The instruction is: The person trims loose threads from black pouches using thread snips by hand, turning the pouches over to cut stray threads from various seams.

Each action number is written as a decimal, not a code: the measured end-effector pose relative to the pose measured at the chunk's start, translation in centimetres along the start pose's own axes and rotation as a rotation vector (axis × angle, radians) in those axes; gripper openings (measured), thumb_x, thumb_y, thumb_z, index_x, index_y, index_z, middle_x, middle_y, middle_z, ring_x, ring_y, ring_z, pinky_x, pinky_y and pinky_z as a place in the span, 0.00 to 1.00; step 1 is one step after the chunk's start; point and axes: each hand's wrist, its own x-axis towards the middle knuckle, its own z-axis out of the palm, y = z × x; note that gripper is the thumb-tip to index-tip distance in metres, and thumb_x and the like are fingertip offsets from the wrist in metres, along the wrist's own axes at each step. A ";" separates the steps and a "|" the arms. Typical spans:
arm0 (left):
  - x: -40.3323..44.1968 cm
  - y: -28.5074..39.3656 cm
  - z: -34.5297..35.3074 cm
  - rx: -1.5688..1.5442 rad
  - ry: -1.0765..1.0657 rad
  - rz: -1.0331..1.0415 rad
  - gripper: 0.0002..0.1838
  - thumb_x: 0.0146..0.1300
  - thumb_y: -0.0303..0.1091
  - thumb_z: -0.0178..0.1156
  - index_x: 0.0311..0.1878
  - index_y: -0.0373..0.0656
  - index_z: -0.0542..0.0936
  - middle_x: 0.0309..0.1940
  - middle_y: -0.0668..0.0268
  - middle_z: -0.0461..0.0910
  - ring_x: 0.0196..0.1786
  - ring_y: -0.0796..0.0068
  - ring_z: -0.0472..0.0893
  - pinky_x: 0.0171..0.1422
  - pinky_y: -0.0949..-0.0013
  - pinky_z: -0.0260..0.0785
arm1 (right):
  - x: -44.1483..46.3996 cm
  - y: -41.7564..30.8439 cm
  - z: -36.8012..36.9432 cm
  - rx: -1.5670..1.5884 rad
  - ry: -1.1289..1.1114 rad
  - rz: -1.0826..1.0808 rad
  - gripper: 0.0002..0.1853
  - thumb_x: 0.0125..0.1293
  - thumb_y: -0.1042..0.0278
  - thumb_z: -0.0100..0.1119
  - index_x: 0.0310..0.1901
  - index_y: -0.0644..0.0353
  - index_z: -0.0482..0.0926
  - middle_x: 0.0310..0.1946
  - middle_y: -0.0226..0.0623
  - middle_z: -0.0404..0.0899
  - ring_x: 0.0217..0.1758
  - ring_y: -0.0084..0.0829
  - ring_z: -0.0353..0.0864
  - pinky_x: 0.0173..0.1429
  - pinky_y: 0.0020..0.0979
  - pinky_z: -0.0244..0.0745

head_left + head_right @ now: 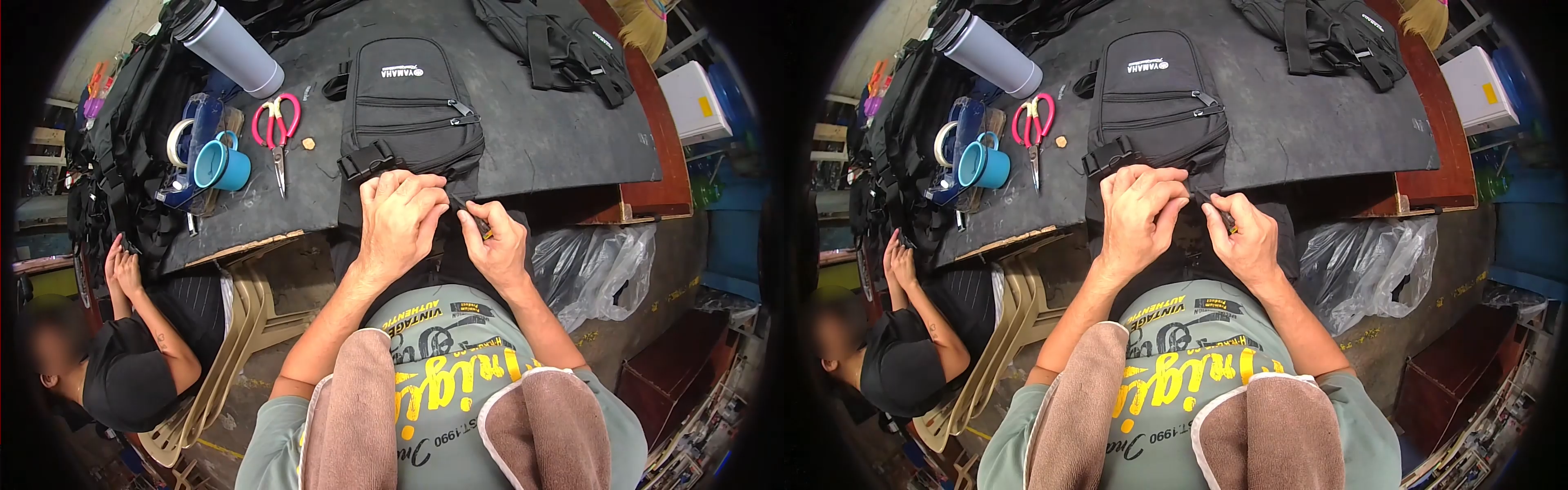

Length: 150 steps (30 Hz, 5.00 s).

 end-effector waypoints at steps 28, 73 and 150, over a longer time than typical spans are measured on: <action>-11.1 -3.9 -13.8 0.346 -0.033 -0.509 0.10 0.61 0.23 0.67 0.43 0.42 0.92 0.42 0.58 0.90 0.50 0.55 0.86 0.61 0.53 0.78 | 9.9 0.1 1.1 -0.228 -0.068 -0.087 0.13 0.71 0.60 0.83 0.50 0.54 0.91 0.39 0.31 0.92 0.40 0.41 0.88 0.54 0.40 0.73; -4.7 -5.4 -2.9 0.159 0.242 -0.167 0.10 0.72 0.23 0.72 0.51 0.46 0.84 0.38 0.67 0.87 0.37 0.56 0.86 0.44 0.55 0.67 | 4.8 -4.0 5.8 -0.048 -0.150 -0.341 0.11 0.66 0.62 0.86 0.41 0.52 0.90 0.25 0.25 0.88 0.23 0.33 0.79 0.45 0.39 0.67; -6.6 -2.6 -2.5 -0.123 0.145 -0.192 0.09 0.70 0.21 0.76 0.47 0.38 0.83 0.48 0.56 0.85 0.50 0.49 0.86 0.59 0.49 0.79 | 1.0 -4.7 2.8 0.044 -0.309 0.008 0.15 0.71 0.64 0.85 0.49 0.61 0.87 0.38 0.40 0.94 0.33 0.40 0.94 0.39 0.38 0.86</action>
